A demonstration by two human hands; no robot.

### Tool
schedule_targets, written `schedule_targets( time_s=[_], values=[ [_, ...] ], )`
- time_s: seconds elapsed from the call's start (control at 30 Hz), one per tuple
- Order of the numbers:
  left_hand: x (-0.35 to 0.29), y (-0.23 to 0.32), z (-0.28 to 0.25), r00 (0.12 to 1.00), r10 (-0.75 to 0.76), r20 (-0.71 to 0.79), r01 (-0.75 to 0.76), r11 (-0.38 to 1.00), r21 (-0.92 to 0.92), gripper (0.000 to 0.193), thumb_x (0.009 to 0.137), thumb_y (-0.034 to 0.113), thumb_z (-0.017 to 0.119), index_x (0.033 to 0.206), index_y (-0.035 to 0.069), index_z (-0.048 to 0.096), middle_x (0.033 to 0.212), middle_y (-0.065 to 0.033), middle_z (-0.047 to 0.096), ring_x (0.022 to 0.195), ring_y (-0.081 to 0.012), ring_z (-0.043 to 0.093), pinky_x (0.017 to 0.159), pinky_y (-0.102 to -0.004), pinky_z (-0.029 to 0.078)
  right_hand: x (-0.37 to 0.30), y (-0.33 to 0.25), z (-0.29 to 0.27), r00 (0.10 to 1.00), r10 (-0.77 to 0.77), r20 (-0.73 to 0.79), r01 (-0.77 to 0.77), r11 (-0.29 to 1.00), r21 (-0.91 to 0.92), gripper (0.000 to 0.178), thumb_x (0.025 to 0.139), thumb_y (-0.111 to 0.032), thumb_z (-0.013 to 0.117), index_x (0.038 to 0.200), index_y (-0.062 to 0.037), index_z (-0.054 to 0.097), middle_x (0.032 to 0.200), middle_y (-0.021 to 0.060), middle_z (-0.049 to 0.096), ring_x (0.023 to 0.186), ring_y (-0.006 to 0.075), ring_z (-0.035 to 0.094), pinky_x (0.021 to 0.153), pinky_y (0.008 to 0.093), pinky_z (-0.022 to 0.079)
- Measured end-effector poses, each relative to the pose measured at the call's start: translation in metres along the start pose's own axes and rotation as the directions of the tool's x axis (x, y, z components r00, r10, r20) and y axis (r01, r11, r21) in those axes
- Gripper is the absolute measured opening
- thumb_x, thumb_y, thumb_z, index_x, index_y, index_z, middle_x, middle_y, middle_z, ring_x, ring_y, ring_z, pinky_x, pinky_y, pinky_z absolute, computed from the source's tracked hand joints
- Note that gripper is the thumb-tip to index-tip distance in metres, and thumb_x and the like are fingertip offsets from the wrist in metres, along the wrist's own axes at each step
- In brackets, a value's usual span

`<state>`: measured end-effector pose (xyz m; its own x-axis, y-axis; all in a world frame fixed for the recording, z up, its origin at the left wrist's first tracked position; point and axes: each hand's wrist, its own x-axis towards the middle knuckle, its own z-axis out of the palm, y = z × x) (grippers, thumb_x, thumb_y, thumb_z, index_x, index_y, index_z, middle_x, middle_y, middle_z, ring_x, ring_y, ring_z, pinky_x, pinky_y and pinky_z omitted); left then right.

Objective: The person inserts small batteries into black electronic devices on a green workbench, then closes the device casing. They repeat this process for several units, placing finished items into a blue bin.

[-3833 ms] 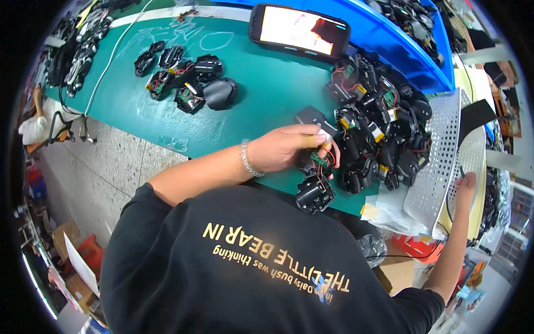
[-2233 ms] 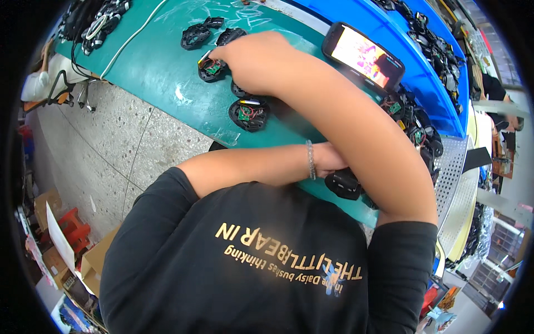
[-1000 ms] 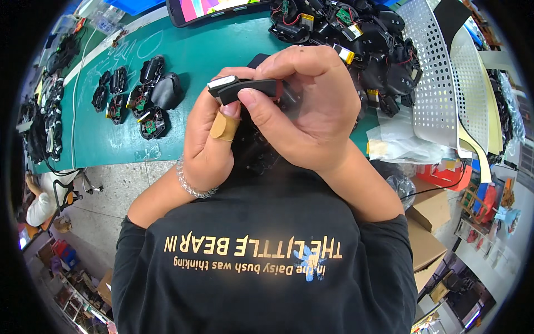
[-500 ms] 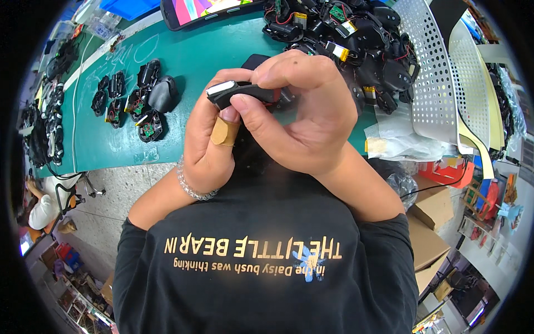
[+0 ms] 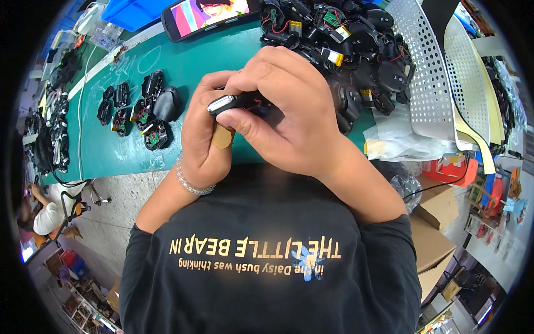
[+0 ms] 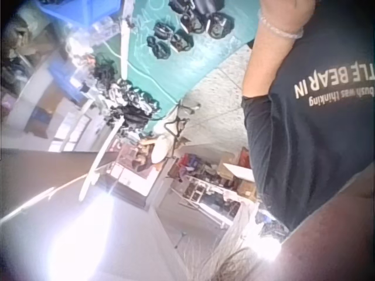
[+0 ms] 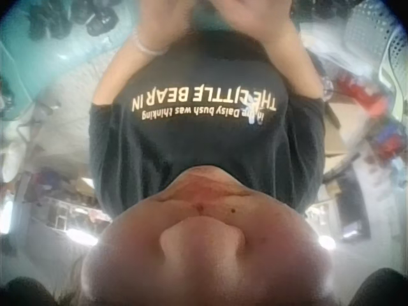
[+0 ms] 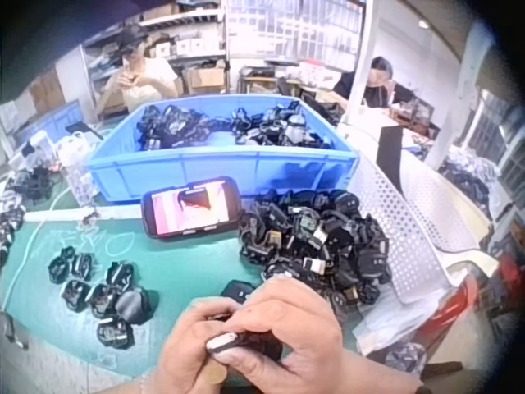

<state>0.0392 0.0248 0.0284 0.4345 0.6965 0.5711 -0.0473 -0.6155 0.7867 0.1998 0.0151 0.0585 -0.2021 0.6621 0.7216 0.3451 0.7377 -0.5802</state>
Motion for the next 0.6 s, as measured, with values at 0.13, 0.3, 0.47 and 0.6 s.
schedule_targets(
  time_s=[0.13,0.3,0.47,0.6],
  values=[
    [-0.002,0.005,0.001,0.988,-0.146,0.053,0.155,0.944,-0.292,0.015,0.088,0.004,0.049,0.1,-0.003,0.054,0.106,-0.0187,0.054,0.091,-0.0258,0.054,0.078,-0.0321,0.045,0.006,-0.003,-0.009,0.995,0.005,0.096,-0.005,1.0,0.0,0.025,0.071,-0.014,0.074,0.088,-0.0014,0.062,0.079,0.0084,0.058,0.068,0.0205,0.053,0.061,0.0292,0.042],
    [-0.001,0.0,-0.004,0.996,-0.069,0.057,0.085,0.936,-0.341,0.01,0.087,0.001,0.045,0.094,0.001,0.052,0.106,-0.0164,0.054,0.089,-0.0235,0.053,0.078,-0.0311,0.045,0.015,-0.018,-0.018,0.991,0.074,0.115,-0.07,0.997,-0.037,0.029,0.076,-0.02,0.074,0.092,-0.0002,0.06,0.098,0.0118,0.059,0.079,0.0158,0.051,0.067,0.0248,0.039],
    [0.003,0.011,-0.014,0.984,-0.075,0.16,0.126,0.934,-0.334,0.012,0.082,-0.003,0.045,0.091,0.001,0.052,0.104,-0.0174,0.054,0.088,-0.0239,0.053,0.075,-0.0326,0.045,0.008,-0.013,-0.021,0.974,0.146,0.171,-0.193,0.934,0.302,0.022,0.081,-0.021,0.068,0.087,-0.0021,0.059,0.097,0.0128,0.053,0.086,0.0169,0.048,0.075,0.0263,0.036],
    [0.01,0.016,-0.019,0.968,0.057,0.243,0.03,0.94,-0.34,0.01,0.086,0.0,0.047,0.093,-0.001,0.054,0.101,-0.0169,0.054,0.09,-0.0272,0.052,0.079,-0.0348,0.044,0.011,-0.014,-0.02,0.968,0.129,0.217,-0.198,0.92,0.337,0.021,0.081,-0.023,0.067,0.083,-0.0031,0.06,0.092,0.0109,0.051,0.086,0.018,0.047,0.076,0.0281,0.036]
  ],
)
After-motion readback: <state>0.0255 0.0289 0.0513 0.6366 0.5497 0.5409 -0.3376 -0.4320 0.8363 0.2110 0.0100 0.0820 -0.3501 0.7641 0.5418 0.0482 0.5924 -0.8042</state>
